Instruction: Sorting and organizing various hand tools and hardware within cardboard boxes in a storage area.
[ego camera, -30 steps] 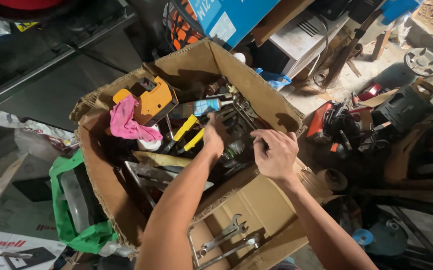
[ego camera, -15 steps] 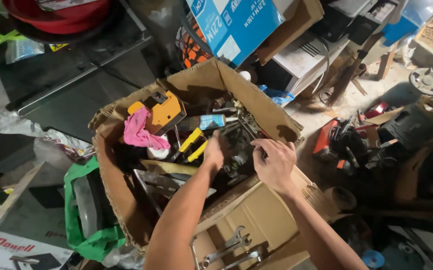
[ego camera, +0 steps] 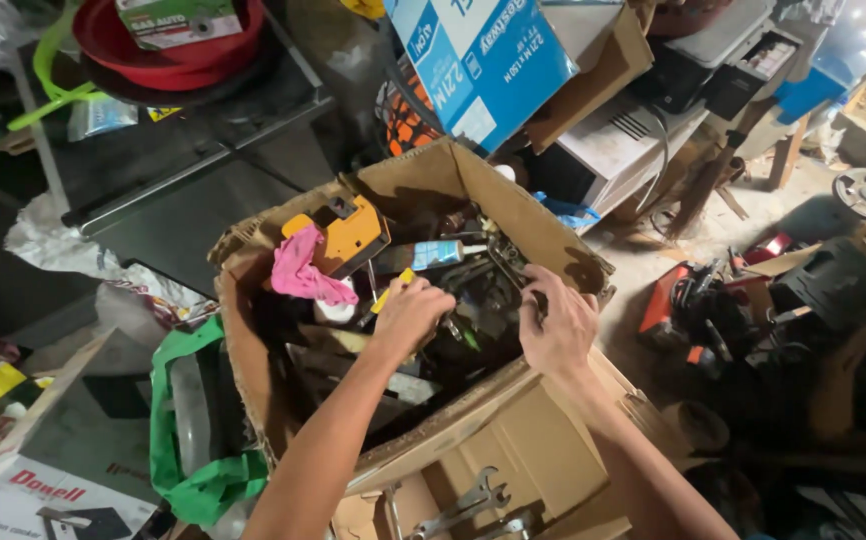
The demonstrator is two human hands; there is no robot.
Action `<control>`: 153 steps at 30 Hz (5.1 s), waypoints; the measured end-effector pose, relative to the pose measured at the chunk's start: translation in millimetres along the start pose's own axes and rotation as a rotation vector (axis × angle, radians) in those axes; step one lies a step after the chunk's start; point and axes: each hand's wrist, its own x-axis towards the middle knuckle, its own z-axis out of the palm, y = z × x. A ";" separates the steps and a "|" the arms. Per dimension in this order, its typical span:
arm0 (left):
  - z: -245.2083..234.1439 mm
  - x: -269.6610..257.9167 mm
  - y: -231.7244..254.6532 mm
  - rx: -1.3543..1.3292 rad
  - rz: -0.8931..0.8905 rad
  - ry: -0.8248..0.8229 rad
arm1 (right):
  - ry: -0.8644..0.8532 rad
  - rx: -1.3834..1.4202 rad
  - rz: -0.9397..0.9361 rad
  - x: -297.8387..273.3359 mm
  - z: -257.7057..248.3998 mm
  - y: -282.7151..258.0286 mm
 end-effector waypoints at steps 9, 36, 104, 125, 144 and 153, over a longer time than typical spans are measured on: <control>4.9 -51.6 19.5 0.110 0.205 0.278 | -0.137 -0.180 -0.026 2.1 -6.7 -1.9; -119.2 -110.1 113.2 -0.566 -0.145 0.848 | -0.518 1.013 0.613 28.3 -64.2 -112.9; -84.1 -252.0 65.9 -0.560 -0.884 0.903 | -1.336 0.123 -0.100 -1.0 125.6 -77.6; -78.1 -217.4 148.0 -1.434 -0.826 0.246 | -1.116 0.795 0.130 9.6 -129.2 27.5; 264.6 -309.6 175.9 -0.348 -0.330 -0.043 | -1.493 0.640 0.206 -173.7 -44.2 46.1; 248.9 -299.1 166.0 -0.502 -0.484 -0.020 | -1.835 0.331 -0.091 -232.4 -37.7 11.9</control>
